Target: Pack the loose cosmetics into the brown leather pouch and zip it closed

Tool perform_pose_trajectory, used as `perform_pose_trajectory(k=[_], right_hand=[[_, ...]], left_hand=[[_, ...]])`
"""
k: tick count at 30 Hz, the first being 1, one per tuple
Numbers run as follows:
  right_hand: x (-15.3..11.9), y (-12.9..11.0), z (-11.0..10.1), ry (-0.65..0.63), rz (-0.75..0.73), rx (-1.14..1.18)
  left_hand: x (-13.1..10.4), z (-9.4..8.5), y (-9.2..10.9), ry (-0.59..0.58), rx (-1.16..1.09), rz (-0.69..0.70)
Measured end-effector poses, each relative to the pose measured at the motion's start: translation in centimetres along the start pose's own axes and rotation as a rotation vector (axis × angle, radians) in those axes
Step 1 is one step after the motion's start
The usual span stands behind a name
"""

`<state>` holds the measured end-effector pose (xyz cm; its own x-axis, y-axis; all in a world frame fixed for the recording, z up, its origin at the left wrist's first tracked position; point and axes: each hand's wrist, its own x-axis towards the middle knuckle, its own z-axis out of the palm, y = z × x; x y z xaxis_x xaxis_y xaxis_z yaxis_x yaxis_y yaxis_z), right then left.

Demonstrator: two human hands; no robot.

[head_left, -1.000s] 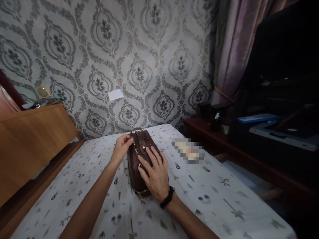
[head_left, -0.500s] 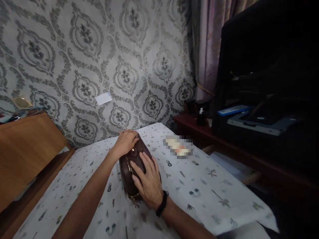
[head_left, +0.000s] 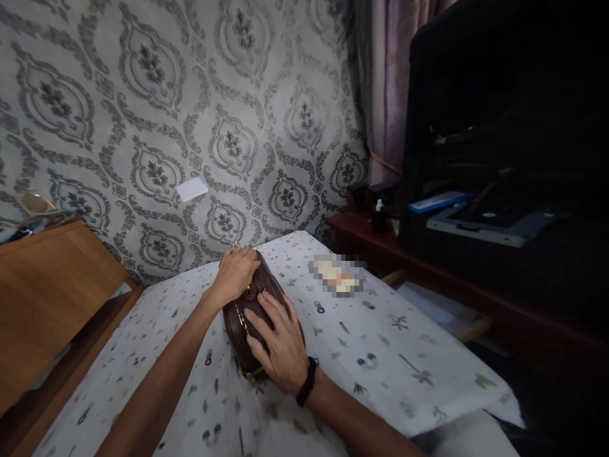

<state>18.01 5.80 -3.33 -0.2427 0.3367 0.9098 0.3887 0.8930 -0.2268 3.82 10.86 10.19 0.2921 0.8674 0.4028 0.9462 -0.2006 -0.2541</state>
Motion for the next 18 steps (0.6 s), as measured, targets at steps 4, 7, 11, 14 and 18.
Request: perform_pose_trajectory(k=[4,7,11,14,18], right_hand=[[0.1,0.2,0.1,-0.012,-0.014,-0.002],[0.1,0.3,0.2,-0.026,-0.021,0.010],[0.0,0.6,0.2,-0.034,-0.032,0.040],[-0.2,0.7,0.1,-0.033,-0.039,0.075],[-0.5,1.0,0.0,0.025,-0.008,0.119]], left_hand=[[-0.3,-1.2,0.7,-0.036,-0.002,0.035],[-0.5,-2.0,1.1,-0.083,-0.019,0.052],[-0.7,-2.7,1.5,-0.132,-0.055,0.058],[-1.0,-3.0,1.6,-0.159,-0.072,0.060],[-1.7,-3.2,1.2,-0.167,-0.120,0.072]])
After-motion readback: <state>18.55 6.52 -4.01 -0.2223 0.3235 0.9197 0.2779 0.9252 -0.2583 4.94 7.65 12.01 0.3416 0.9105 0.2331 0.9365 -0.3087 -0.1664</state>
